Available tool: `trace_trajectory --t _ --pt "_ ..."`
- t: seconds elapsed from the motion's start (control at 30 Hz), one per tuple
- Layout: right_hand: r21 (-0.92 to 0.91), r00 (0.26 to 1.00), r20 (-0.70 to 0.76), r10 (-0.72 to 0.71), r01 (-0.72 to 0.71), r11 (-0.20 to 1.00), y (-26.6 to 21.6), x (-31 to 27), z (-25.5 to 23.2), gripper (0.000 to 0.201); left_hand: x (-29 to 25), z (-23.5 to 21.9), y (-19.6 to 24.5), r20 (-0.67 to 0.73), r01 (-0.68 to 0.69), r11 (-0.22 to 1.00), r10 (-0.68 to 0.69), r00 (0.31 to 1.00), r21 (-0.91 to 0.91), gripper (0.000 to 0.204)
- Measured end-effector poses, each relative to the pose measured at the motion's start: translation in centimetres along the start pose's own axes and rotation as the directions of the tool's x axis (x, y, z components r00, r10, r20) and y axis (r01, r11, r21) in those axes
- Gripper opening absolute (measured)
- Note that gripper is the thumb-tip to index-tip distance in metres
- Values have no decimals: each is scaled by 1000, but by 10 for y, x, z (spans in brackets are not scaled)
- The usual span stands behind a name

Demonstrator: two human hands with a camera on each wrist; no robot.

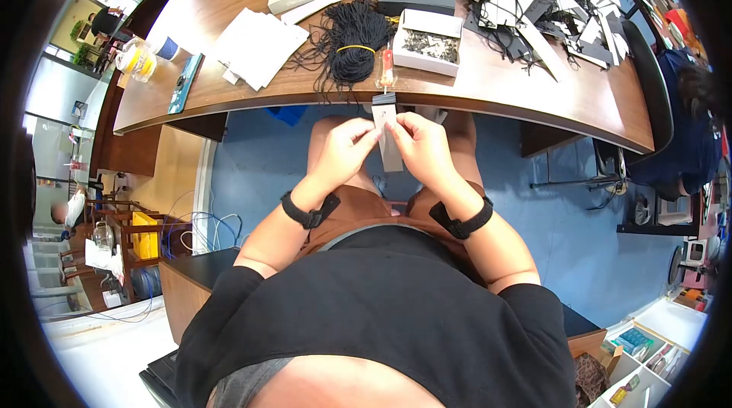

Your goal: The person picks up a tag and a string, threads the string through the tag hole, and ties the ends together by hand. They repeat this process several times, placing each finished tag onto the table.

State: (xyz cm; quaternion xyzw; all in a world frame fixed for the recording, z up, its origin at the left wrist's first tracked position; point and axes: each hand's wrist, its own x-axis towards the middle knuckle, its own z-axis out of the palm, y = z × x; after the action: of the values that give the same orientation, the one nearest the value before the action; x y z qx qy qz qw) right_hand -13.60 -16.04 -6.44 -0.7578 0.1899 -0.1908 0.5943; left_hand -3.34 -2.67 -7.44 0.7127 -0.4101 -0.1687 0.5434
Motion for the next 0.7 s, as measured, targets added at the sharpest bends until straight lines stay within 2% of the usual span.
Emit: trace_trajectory --t 0.07,0.17,0.23,0.27,0.3,0.37,0.4,0.47,0.5,0.6,0.7 --pt "-21 999 -20 44 -45 999 3 2 2 20 3 1 2 -46 -47 994 52 998 95 15" --pt "-343 999 -35 -26 12 939 5 7 -1 21 13 -3 4 -121 -71 974 98 988 215 15" --pt "-585 976 -90 -197 108 804 -22 3 -5 20 21 -5 -1 -175 -101 948 160 971 301 16" --pt "-541 947 -143 -289 170 823 -31 3 -4 17 24 -5 -2 -203 -112 933 189 961 342 16" --pt "-510 927 -155 -341 221 832 -40 5 -3 12 25 -4 -3 -187 -93 940 162 969 329 17" --pt "-557 874 -130 -469 327 763 -53 17 2 8 26 -1 -4 -151 -58 951 108 983 303 18" --pt "-580 856 -120 -503 351 735 -56 27 6 9 25 -1 -7 -158 -104 926 171 973 364 22" --pt "-626 818 -99 -566 391 675 -63 49 12 14 22 -3 -2 -121 -20 912 76 990 409 23" --pt "-651 840 -92 -535 356 671 -68 57 16 13 21 -6 1 -104 20 901 28 994 433 24" --pt "-727 894 -62 -444 265 634 -75 75 28 13 16 -17 12 -74 111 945 -93 993 307 24" --pt "-770 924 -28 -382 224 598 -66 86 33 11 12 -25 11 28 259 966 -258 966 -22 27"
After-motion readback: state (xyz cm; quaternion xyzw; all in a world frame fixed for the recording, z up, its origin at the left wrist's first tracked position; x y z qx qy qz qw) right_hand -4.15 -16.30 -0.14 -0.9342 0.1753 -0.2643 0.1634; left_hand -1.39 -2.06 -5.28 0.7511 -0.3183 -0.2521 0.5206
